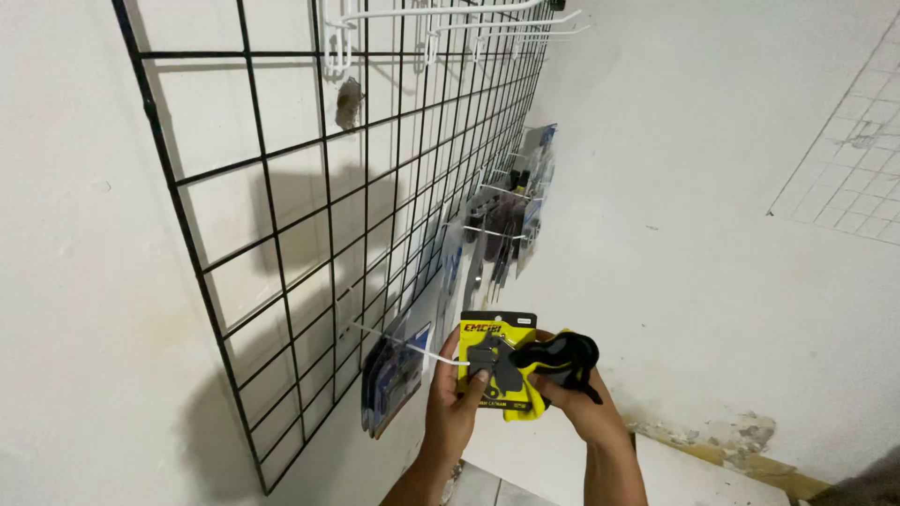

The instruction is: The person wipes the front and back surfaces of a small yellow and black package with a yellow cloth.

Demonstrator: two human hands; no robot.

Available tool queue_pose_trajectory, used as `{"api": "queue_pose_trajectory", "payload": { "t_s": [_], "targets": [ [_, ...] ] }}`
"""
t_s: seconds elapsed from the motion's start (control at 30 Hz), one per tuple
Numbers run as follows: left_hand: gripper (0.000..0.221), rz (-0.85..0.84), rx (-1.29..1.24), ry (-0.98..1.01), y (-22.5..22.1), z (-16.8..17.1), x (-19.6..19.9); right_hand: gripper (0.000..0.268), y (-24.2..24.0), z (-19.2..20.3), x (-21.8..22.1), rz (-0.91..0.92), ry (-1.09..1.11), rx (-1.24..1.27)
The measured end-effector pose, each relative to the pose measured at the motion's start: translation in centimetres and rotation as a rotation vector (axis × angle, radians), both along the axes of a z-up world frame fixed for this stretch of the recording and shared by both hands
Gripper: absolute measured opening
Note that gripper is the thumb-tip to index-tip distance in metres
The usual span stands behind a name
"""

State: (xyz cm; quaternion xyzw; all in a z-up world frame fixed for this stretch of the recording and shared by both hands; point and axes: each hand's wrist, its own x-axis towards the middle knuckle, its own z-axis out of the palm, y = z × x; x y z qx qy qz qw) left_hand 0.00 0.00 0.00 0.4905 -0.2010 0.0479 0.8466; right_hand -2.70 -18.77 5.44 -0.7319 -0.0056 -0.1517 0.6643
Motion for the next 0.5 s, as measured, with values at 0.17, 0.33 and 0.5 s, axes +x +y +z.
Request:
{"api": "queue_pose_trajectory", "payload": {
  "t_s": [0.17,0.33,0.5],
  "targets": [
    [0.079,-0.062,0.130,-0.005,0.4,0.3,-0.9,0.064,0.3,0.1,-0.5,-0.063,-0.064,0.070],
    [0.077,-0.013,0.103,-0.054,-0.4,0.2,-0.9,0.064,1.5,-0.2,-0.9,-0.114,-0.114,0.134],
    [0.074,0.036,-0.053,-0.042,-0.4,0.4,-1.6,0.069,3.0,-2.2,-2.3,-0.128,-0.066,0.082]
  ]
}}
